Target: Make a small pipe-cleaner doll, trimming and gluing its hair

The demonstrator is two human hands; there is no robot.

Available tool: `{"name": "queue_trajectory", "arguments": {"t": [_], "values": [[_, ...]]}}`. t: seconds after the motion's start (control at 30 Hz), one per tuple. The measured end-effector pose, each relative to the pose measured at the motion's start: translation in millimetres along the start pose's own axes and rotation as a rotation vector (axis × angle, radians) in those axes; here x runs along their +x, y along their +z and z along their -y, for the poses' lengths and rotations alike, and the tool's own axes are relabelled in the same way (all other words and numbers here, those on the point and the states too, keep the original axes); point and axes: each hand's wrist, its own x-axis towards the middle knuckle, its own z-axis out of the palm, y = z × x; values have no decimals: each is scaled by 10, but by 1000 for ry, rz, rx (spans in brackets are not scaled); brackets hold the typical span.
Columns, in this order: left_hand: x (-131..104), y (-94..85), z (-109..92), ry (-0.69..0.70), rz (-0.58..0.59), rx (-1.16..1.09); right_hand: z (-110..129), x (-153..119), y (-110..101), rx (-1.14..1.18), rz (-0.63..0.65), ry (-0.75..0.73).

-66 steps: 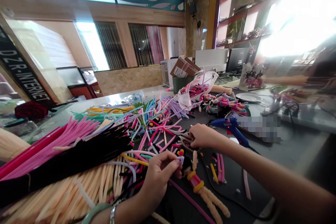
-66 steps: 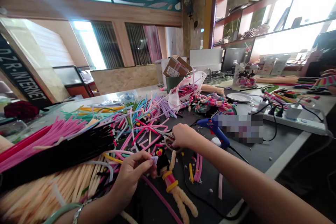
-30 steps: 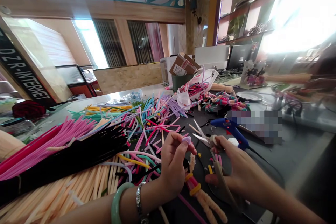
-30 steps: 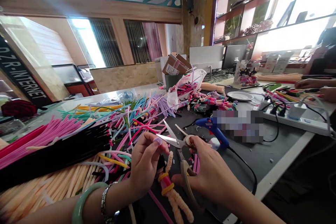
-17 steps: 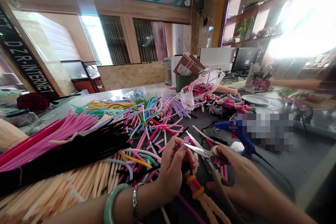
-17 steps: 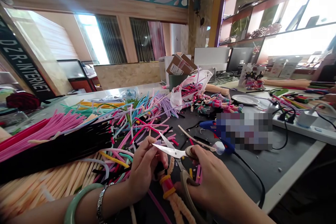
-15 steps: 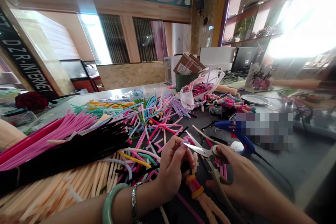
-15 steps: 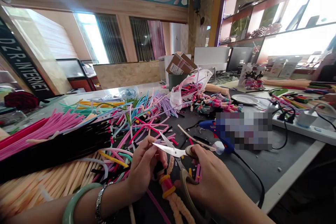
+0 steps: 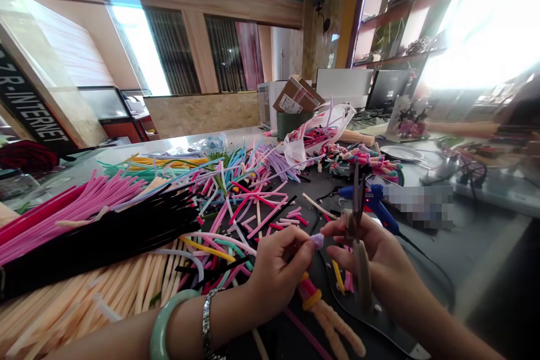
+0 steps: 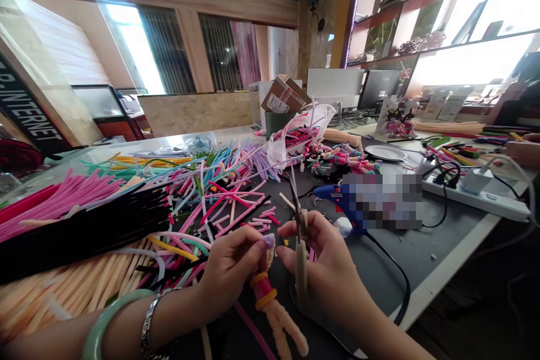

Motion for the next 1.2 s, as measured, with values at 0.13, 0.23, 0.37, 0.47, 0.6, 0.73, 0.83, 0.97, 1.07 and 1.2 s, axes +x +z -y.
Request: {"name": "queue_trajectory", "arguments": {"t": [0.13,0.23,0.37,0.47,0.6,0.73,0.83,0.97,1.07,1.2], "values": [[8,-11,5,67,20,142,-22,0,28,62,-9,8],[16,-19,-9,114,37,238,-45,0,39,46,-11,-1],[10,-23,-30,158,44,299,-40,4,56,76,-17,-11],[1,-20,-45,156,49,298,-16,7,62,64,-31,-14],[-2,-4,-48,113,51,186,13,8,63,52,-49,-13],[6,1,-22,156,19,146,21,8,62,84,-37,-1],[11,-13,-1,218,28,221,6,1,60,115,-27,21],[2,-20,0,206,11,256,-28,-8,58,143,-12,52],[-3,-9,-7,211,-26,248,-50,-2,59,147,-3,63],[2,-5,9,265,-41,249,-65,22,55,118,18,34]]}}
